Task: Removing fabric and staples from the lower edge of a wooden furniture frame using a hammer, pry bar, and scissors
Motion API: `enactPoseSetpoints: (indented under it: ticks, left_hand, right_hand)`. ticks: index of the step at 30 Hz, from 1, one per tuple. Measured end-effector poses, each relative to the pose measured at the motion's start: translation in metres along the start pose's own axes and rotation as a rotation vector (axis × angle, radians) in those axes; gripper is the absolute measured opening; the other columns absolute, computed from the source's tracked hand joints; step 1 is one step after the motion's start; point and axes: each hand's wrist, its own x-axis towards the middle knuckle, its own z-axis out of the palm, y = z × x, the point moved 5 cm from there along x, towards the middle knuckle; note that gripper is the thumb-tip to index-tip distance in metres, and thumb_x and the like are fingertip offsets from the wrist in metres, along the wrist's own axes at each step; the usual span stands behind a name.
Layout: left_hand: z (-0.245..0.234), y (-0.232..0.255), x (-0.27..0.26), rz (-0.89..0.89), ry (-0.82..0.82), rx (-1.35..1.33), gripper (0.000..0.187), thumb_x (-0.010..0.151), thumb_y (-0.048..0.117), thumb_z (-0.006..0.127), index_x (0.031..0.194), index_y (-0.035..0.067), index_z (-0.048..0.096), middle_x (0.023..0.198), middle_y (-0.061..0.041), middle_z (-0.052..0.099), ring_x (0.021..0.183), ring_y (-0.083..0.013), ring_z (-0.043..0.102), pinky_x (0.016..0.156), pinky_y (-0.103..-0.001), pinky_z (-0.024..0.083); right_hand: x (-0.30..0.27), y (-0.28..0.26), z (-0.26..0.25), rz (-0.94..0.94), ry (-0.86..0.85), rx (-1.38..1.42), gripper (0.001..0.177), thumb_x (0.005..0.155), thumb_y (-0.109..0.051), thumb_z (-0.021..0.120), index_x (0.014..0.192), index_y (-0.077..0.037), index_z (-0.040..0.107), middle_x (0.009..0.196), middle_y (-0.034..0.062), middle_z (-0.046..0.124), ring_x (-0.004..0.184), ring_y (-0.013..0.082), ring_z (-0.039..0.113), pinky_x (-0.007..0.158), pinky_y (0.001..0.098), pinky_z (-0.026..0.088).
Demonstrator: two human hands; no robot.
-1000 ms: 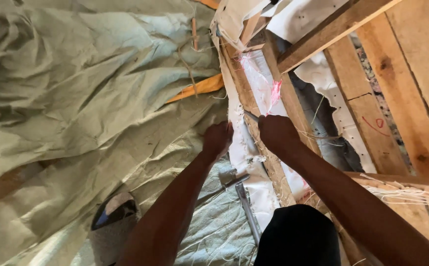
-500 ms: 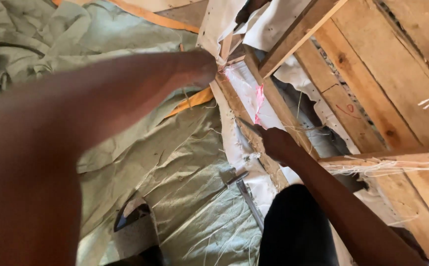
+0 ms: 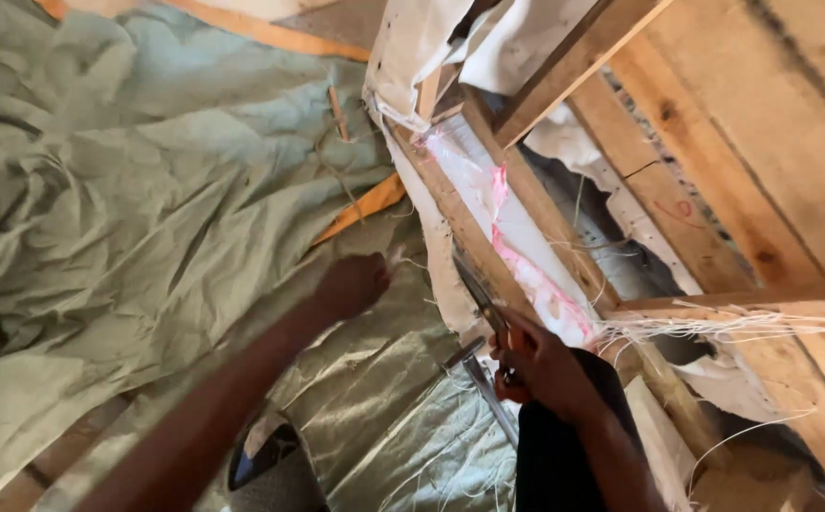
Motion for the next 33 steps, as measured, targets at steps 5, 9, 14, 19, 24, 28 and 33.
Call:
enactPoseSetpoints:
  ticks: [5,9,14,19,24,28,33]
  left_hand:
    - [0.073,0.010,-0.002,-0.026,-0.049,-0.279,0.037,0.099,0.048,0.058,0.098,0.011,0.063,0.091,-0.018,0.072,0.093,-0.0418,0.075,0.079,-0.052,0.058]
    - [0.073,-0.005,-0.007,-0.113,-0.101,-0.407,0.036,0.097,0.051,0.060,0.098,0.016,0.064,0.089,-0.012,0.073,0.092,-0.0380,0.075,0.073,-0.050,0.058]
    - [0.048,0.022,0.010,0.012,0.009,-0.478,0.046,0.100,0.045,0.055,0.105,0.000,0.062,0.095,-0.032,0.072,0.097,-0.0541,0.069,0.082,-0.064,0.053]
    - [0.030,0.064,0.042,-0.099,0.053,-0.588,0.064,0.098,0.064,0.047,0.109,0.001,0.058,0.095,-0.028,0.074,0.101,-0.0513,0.070,0.088,-0.062,0.053]
    - [0.080,0.063,0.056,-0.127,0.257,-0.396,0.060,0.107,0.053,0.043,0.088,0.002,0.068,0.081,-0.027,0.071,0.087,-0.0478,0.072,0.079,-0.057,0.057]
    - [0.057,0.068,0.043,0.028,0.441,-0.390,0.054,0.107,0.043,0.050,0.071,0.005,0.062,0.066,-0.025,0.065,0.070,-0.0483,0.070,0.064,-0.056,0.056]
    - [0.056,0.066,0.041,0.059,0.441,-0.444,0.056,0.107,0.044,0.050,0.069,0.004,0.059,0.062,-0.026,0.063,0.068,-0.0492,0.069,0.061,-0.058,0.054]
  right_hand:
    - [0.037,0.045,0.022,-0.037,0.085,0.367,0.070,0.088,-0.002,0.055,0.157,-0.010,0.043,0.114,0.0216,0.065,0.092,0.0320,0.075,0.041,0.0352,0.062]
    - [0.084,0.070,0.020,-0.400,0.297,-0.094,0.065,0.086,-0.015,0.068,0.150,-0.013,0.058,0.095,0.0118,0.067,0.089,0.0251,0.070,0.066,0.0425,0.058]
    - [0.093,0.067,0.028,-0.393,0.336,-0.153,0.067,0.088,-0.011,0.062,0.154,-0.015,0.053,0.093,0.0152,0.069,0.086,0.0321,0.071,0.066,0.0452,0.058]
    - [0.109,0.073,0.037,-0.466,0.448,-0.303,0.063,0.088,-0.015,0.063,0.150,-0.013,0.056,0.089,0.0155,0.067,0.084,0.0366,0.071,0.068,0.0483,0.058]
    - [0.116,0.057,0.042,-0.420,0.469,-0.568,0.069,0.087,-0.022,0.061,0.155,-0.021,0.050,0.093,0.0148,0.066,0.082,0.0383,0.070,0.069,0.0530,0.059]
    - [0.129,0.048,0.050,-0.282,0.441,-0.674,0.061,0.092,-0.027,0.056,0.153,-0.026,0.050,0.091,0.0119,0.064,0.081,0.0377,0.070,0.066,0.0530,0.060]
    - [0.137,0.044,0.020,-0.300,0.373,-0.974,0.052,0.103,-0.031,0.046,0.155,-0.029,0.045,0.081,0.0047,0.065,0.072,0.0274,0.074,0.061,0.0448,0.062]
